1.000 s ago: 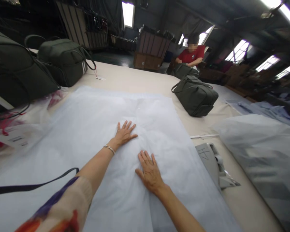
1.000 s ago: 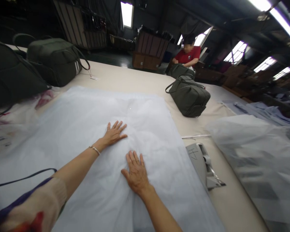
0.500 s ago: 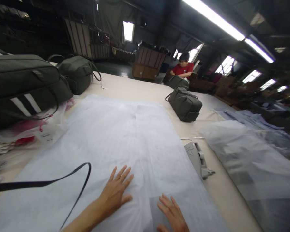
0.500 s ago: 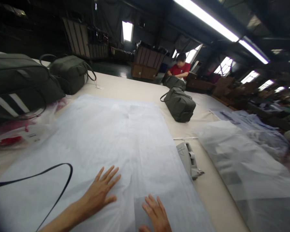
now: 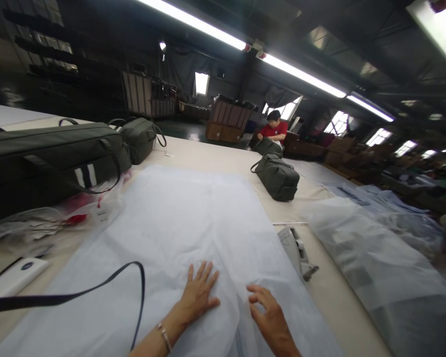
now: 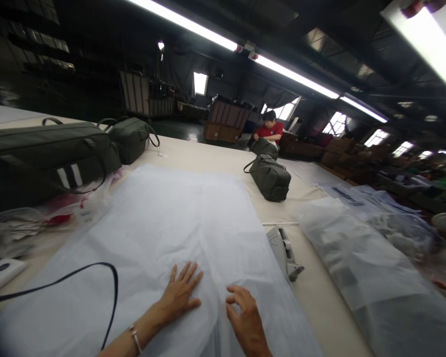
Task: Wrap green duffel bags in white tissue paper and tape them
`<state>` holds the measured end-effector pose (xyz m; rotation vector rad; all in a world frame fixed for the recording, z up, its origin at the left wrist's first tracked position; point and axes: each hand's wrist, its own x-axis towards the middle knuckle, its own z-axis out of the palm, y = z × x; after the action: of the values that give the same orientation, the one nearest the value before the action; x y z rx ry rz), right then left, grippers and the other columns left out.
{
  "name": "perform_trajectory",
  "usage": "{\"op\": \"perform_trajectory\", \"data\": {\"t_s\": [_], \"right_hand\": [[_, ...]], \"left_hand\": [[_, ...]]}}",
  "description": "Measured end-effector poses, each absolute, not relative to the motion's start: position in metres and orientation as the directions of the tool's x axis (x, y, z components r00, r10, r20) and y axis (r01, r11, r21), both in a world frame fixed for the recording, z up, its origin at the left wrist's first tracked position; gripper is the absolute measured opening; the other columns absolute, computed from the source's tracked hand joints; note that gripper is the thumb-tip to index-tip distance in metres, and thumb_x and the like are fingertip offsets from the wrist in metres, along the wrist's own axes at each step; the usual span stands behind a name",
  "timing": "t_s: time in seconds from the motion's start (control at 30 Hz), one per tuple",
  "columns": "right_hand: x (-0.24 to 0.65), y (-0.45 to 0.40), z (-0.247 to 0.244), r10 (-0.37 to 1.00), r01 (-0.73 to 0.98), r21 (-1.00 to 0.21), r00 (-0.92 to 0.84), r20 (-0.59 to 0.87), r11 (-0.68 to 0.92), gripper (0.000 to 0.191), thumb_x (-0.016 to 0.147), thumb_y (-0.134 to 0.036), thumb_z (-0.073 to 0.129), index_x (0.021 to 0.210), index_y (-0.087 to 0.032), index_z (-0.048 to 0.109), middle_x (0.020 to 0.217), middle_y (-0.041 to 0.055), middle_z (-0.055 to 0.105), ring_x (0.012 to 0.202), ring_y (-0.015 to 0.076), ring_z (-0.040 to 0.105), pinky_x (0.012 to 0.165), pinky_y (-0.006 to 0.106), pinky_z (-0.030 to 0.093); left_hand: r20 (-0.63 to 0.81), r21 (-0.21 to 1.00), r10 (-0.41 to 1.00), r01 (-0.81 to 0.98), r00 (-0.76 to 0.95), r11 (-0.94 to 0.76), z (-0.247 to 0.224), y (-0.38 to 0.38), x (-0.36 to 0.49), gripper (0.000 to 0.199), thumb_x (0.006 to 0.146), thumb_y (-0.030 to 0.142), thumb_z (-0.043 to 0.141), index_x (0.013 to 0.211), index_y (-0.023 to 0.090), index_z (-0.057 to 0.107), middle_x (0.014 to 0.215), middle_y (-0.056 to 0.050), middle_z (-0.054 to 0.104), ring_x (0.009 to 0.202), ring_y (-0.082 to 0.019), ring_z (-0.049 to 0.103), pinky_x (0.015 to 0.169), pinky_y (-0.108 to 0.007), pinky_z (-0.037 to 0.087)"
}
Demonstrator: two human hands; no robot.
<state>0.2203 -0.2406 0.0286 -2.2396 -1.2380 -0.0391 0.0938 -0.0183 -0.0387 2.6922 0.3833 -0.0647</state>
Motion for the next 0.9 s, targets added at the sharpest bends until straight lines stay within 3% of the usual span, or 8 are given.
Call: {"op": "perform_trajectory", "data": {"t_s": [0.1,0.17,0.4,0.5,0.57,0.63,0.73,0.9], "right_hand": [[0.214,-0.215,0.070,0.752,0.663,-0.604,0.641,0.152,-0.443,0.011,0.078,-0.022,0.059,0.074,-0.025,0.068,0.111,0.0039,0.072,0.111,0.0241,0.063,0.098,0.040,0.049],[0.207,-0.203,0.077,0.744,0.632,-0.621,0.658,0.112,-0.465,0.011,0.077,-0.021,0.060,0.072,-0.025,0.068,0.109,0.0034,0.072,0.110,0.0244,0.063,0.099,0.040,0.048],[0.173,-0.198,0.037,0.793,0.747,-0.430,0.600,0.109,-0.506,0.005,0.076,-0.023,0.069,0.073,-0.027,0.072,0.103,0.0039,0.074,0.102,0.0265,0.066,0.092,0.043,0.047],[0.176,-0.186,0.037,0.794,0.807,-0.378,0.559,0.238,-0.454,0.013,0.085,-0.027,0.063,0.073,-0.024,0.069,0.093,0.0038,0.074,0.095,0.0233,0.067,0.088,0.040,0.048],[0.186,-0.172,0.035,0.794,0.857,-0.340,0.497,0.351,-0.386,0.015,0.091,-0.027,0.057,0.082,-0.024,0.069,0.101,0.0053,0.073,0.102,0.0225,0.065,0.091,0.040,0.048],[0.196,-0.160,0.023,0.813,0.909,-0.278,0.406,0.418,-0.311,0.019,0.092,-0.028,0.054,0.104,-0.024,0.068,0.123,0.0074,0.067,0.120,0.0244,0.057,0.102,0.043,0.044],[0.200,-0.151,-0.019,0.836,0.930,-0.225,0.361,0.412,-0.290,0.048,0.093,-0.034,0.054,0.139,-0.026,0.048,0.147,0.0068,0.048,0.138,0.0283,0.042,0.113,0.053,0.035],[0.187,-0.153,-0.075,0.784,0.857,-0.309,0.507,0.359,-0.413,0.053,0.097,-0.037,0.047,0.148,-0.029,0.034,0.149,0.0031,0.045,0.138,0.0269,0.041,0.113,0.051,0.038]], "left_hand": [[-0.099,0.390,0.268,0.285,0.958,-0.876,-0.033,-0.016,0.102,0.077,0.082,0.052,0.062,0.149,0.027,0.034,0.159,-0.014,0.020,0.147,-0.037,0.010,0.112,-0.070,0.001],[-0.093,0.387,0.263,0.278,0.960,-0.879,-0.030,-0.017,0.100,0.076,0.082,0.050,0.061,0.149,0.025,0.035,0.158,-0.015,0.022,0.147,-0.036,0.011,0.114,-0.068,0.002],[-0.119,0.427,0.140,0.178,0.983,-0.887,-0.028,-0.030,0.066,0.069,0.082,0.036,0.062,0.147,0.029,0.037,0.158,-0.012,0.025,0.147,-0.033,0.018,0.116,-0.064,0.011],[-0.166,0.436,0.149,0.209,0.975,-0.875,-0.028,-0.032,0.059,0.071,0.081,0.034,0.063,0.147,0.027,0.038,0.157,-0.014,0.025,0.146,-0.033,0.018,0.116,-0.064,0.010],[-0.172,0.439,0.164,0.225,0.971,-0.870,-0.030,-0.032,0.058,0.071,0.081,0.035,0.064,0.147,0.026,0.037,0.157,-0.014,0.026,0.146,-0.033,0.019,0.115,-0.065,0.010],[-0.162,0.438,0.165,0.221,0.973,-0.871,-0.035,-0.032,0.057,0.072,0.082,0.035,0.064,0.148,0.027,0.035,0.157,-0.013,0.025,0.146,-0.034,0.019,0.115,-0.067,0.010],[-0.136,0.417,0.152,0.196,0.979,-0.888,-0.049,-0.031,0.056,0.076,0.082,0.035,0.066,0.149,0.030,0.031,0.158,-0.010,0.024,0.146,-0.034,0.019,0.115,-0.068,0.013],[-0.113,0.338,0.139,0.170,0.984,-0.926,-0.068,-0.032,0.056,0.082,0.077,0.026,0.069,0.149,0.035,0.029,0.159,-0.007,0.020,0.146,-0.035,0.020,0.114,-0.069,0.016]]}}
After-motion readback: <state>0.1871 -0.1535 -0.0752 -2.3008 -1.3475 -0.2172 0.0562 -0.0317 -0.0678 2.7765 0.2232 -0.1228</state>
